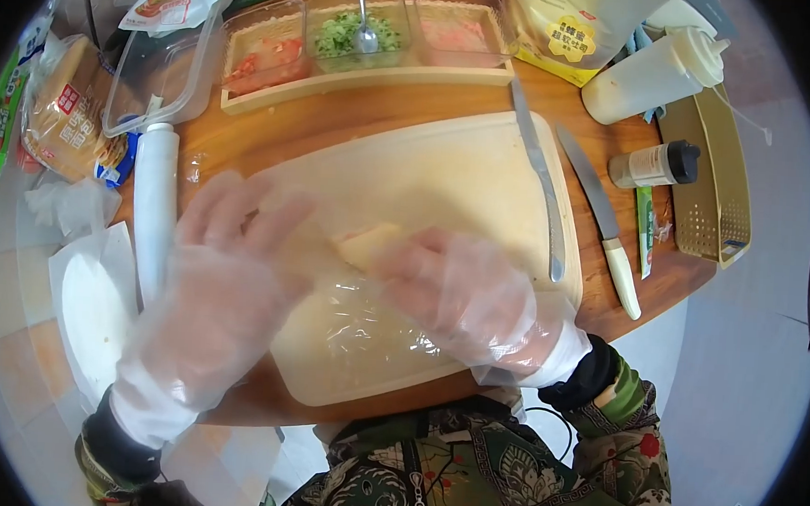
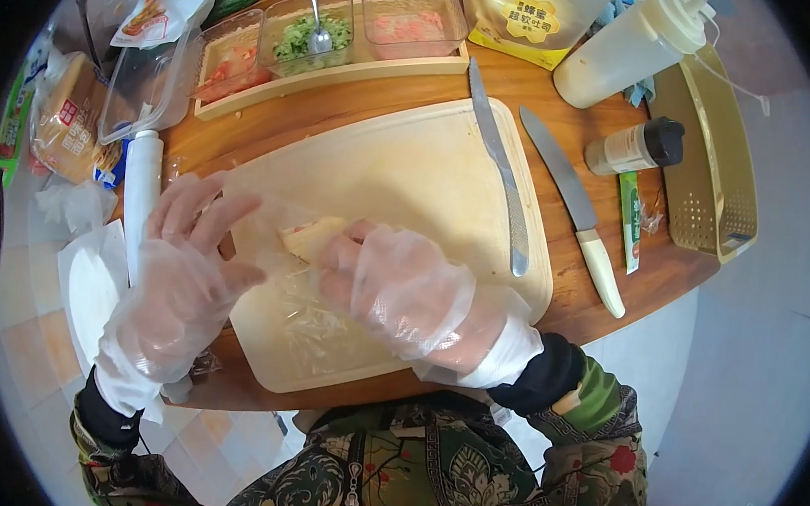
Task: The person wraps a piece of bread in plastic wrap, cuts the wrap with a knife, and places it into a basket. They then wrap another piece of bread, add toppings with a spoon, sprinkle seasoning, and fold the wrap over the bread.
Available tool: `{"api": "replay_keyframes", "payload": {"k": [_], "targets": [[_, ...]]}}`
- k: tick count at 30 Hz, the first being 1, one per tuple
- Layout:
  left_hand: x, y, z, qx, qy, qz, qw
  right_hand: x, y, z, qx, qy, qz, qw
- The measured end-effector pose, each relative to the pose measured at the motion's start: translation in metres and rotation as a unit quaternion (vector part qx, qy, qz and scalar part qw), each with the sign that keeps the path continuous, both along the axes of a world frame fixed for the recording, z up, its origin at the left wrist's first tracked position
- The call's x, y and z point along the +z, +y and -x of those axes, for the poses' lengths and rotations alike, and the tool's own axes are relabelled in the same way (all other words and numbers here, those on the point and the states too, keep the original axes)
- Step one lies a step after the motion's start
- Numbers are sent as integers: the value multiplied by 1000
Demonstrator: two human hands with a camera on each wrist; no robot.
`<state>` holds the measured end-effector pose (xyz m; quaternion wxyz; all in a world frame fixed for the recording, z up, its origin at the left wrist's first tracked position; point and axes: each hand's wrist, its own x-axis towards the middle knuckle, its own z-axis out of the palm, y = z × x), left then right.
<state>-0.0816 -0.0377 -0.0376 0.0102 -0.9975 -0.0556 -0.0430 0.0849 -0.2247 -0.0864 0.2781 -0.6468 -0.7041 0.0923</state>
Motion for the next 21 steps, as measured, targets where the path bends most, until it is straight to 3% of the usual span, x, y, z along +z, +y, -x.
{"api": "replay_keyframes", "payload": {"k": [3,7,9,10,13,15,19,21], "targets": [[18,10,-1,0,-34,72,997,-1,0,0,14,1,13,1000],[23,-1,-24,3,-64,85,994,-3,1,0,32,-18,-13,999],[14,-2,-33,-94,-72,91,989,0,-2,4,-3,-27,9,1000],[11,-1,-36,-95,-72,90,989,1,-2,2,-4,-27,8,1000],[0,1,-44,-104,1,145,984,4,-5,0,30,-42,29,998],[-4,3,-42,-87,45,155,983,13,-6,4,-29,58,144,988],[-6,0,-40,-79,54,163,982,12,-8,9,-45,13,167,985],[-9,-1,-37,-53,32,183,981,7,-11,5,37,-35,131,990]]}}
